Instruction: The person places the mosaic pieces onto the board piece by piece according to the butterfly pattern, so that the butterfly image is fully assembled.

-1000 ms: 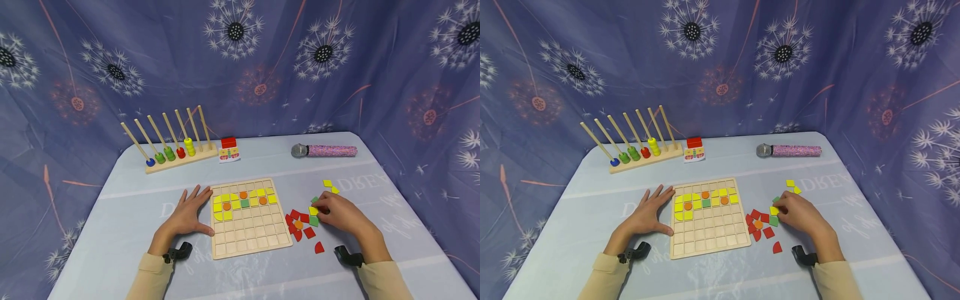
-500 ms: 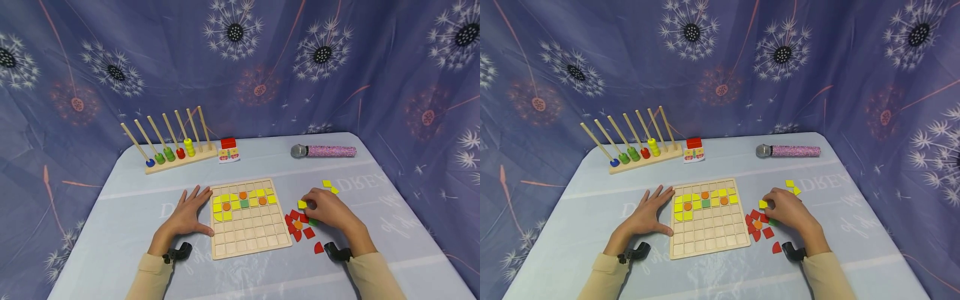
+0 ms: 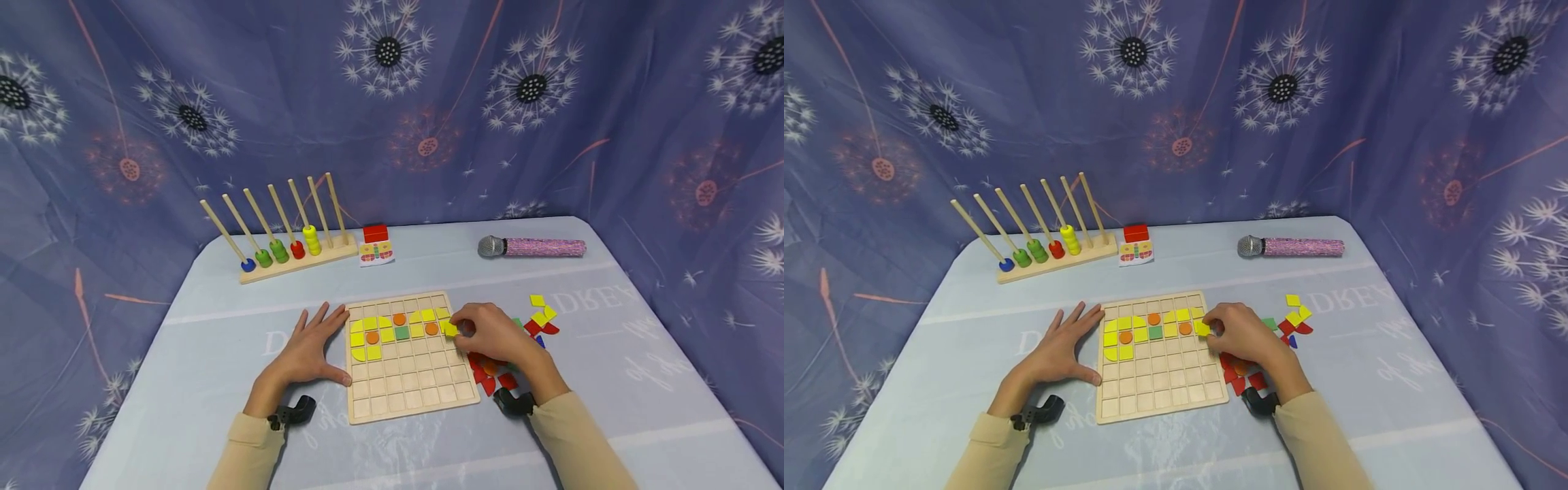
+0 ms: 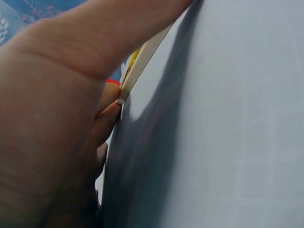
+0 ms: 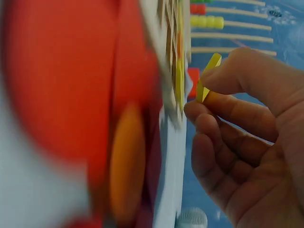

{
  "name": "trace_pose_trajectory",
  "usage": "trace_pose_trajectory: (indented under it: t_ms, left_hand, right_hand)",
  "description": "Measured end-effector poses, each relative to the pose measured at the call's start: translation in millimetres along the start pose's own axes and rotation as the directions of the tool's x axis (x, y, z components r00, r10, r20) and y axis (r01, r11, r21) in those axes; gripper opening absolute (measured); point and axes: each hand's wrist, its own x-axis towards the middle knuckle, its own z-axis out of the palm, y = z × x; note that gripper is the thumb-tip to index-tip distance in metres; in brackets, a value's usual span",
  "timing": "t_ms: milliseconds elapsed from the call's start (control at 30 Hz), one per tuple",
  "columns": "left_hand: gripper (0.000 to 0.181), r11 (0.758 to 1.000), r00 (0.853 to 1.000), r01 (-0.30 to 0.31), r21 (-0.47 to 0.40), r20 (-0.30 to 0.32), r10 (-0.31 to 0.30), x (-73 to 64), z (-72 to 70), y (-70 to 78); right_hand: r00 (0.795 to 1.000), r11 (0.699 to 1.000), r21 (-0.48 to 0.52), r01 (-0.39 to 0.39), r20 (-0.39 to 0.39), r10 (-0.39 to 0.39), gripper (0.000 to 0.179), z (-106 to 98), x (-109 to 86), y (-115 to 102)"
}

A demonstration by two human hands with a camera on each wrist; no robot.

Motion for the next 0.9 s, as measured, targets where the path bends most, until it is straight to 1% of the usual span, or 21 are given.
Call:
trace_pose_trajectory:
  t_ms: [200, 333, 500, 700, 900]
  left_hand:
    - [0.131, 1.0, 1.0, 0.004, -0.006, -0.001, -0.004, -0.7, -2.6, 1.3]
    - [0.132, 1.0, 1.0, -0.003, -0.011, -0.006, 0.003, -0.6, -1.9, 1.4]
    - [0.133, 1.0, 1.0, 0.002, -0.013, -0.011, -0.002, -0.2, -1.4, 1.9]
    - [0.134, 1.0, 1.0, 0.01, 0.001, -0.011, -0.01, 0.7, -0.7, 2.1]
    - [0.135, 1.0, 1.0, 0.028, 0.001, 0.004, -0.028, 0.2, 0.4, 1.5]
  right_hand:
    - [0.997, 0.997, 0.015, 0.08, 0.021, -0.08, 0.03, 14, 15.3, -19]
    - [0.991, 0.991, 0.028, 0.128, 0.039, -0.129, 0.028, 18, 21.4, -29]
    - [0.984, 0.986, 0.016, 0.169, 0.053, -0.169, 0.026, 22, 27.6, -43]
    - [0.965, 0.969, -0.027, 0.247, 0.096, -0.244, 0.021, 30, 36.8, -59]
    - [0.954, 0.957, -0.071, 0.28, 0.131, -0.269, 0.016, 41, 42.8, -72]
